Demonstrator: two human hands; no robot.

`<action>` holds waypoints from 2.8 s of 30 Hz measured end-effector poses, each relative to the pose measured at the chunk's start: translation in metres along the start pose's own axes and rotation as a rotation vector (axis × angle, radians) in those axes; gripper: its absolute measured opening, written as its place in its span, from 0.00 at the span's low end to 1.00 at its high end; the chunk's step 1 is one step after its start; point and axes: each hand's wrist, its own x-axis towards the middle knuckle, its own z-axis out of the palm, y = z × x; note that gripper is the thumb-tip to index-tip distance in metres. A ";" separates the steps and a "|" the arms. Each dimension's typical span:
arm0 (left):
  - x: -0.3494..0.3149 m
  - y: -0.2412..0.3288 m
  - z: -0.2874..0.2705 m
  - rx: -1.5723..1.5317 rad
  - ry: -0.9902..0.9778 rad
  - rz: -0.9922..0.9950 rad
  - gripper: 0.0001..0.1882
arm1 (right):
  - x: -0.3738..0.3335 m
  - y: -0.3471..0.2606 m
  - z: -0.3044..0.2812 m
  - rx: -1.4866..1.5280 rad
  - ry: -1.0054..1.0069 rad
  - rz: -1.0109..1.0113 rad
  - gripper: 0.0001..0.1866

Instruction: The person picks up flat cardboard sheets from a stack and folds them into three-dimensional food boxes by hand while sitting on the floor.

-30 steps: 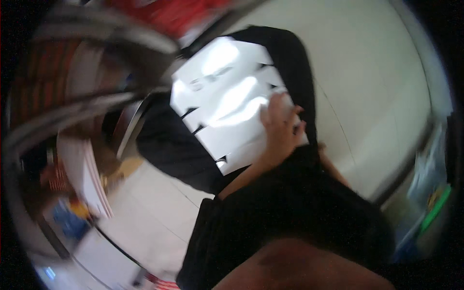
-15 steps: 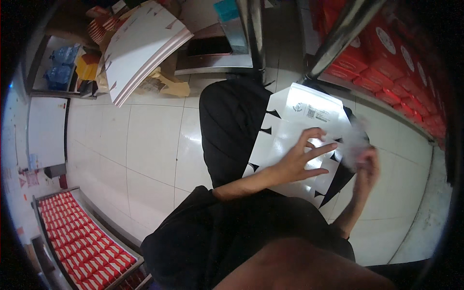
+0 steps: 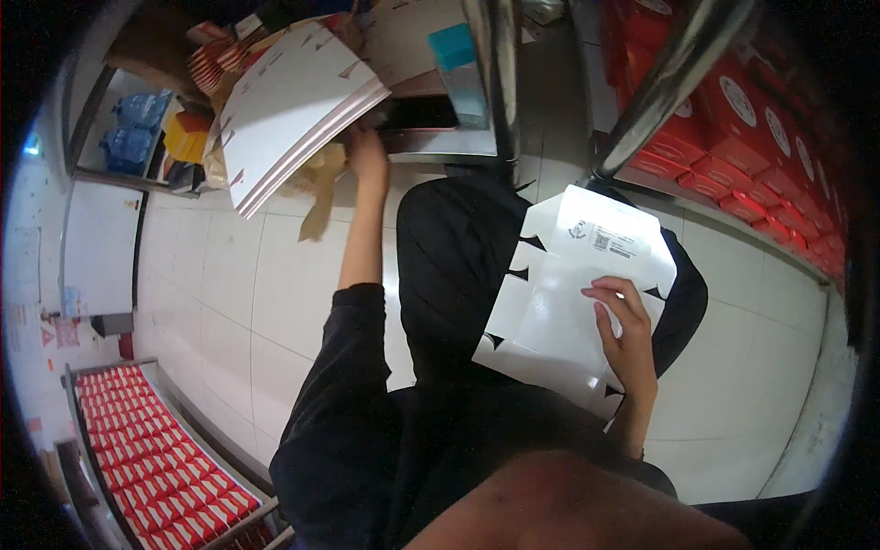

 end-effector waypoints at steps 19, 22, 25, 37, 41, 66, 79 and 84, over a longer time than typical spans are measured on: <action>-0.165 0.330 -0.237 -1.022 -1.063 0.061 0.25 | -0.125 0.093 -0.017 -0.122 0.511 0.548 0.06; -0.226 0.402 -0.255 -0.929 -1.137 0.123 0.38 | -0.114 0.088 -0.023 -0.169 0.583 0.531 0.05; -0.250 0.415 -0.241 -0.828 -1.107 0.117 0.39 | -0.109 0.078 -0.040 -0.213 0.613 0.576 0.05; -0.157 0.279 -0.140 -0.360 -0.663 0.102 0.63 | -0.105 0.091 -0.025 -0.140 0.604 0.594 0.06; -0.136 0.261 -0.116 -0.202 -1.024 0.070 0.62 | -0.101 0.095 -0.025 -0.153 0.603 0.552 0.06; -0.118 -0.155 -0.134 -0.615 -0.491 -1.193 0.15 | -0.096 0.131 -0.041 -0.173 0.536 0.499 0.10; -0.089 -0.211 0.011 -0.263 -0.904 -0.689 0.20 | -0.102 0.098 -0.036 -0.271 0.495 0.496 0.07; -0.132 -0.160 -0.057 0.013 -1.074 0.440 0.27 | -0.107 0.078 0.013 -0.286 0.404 0.634 0.19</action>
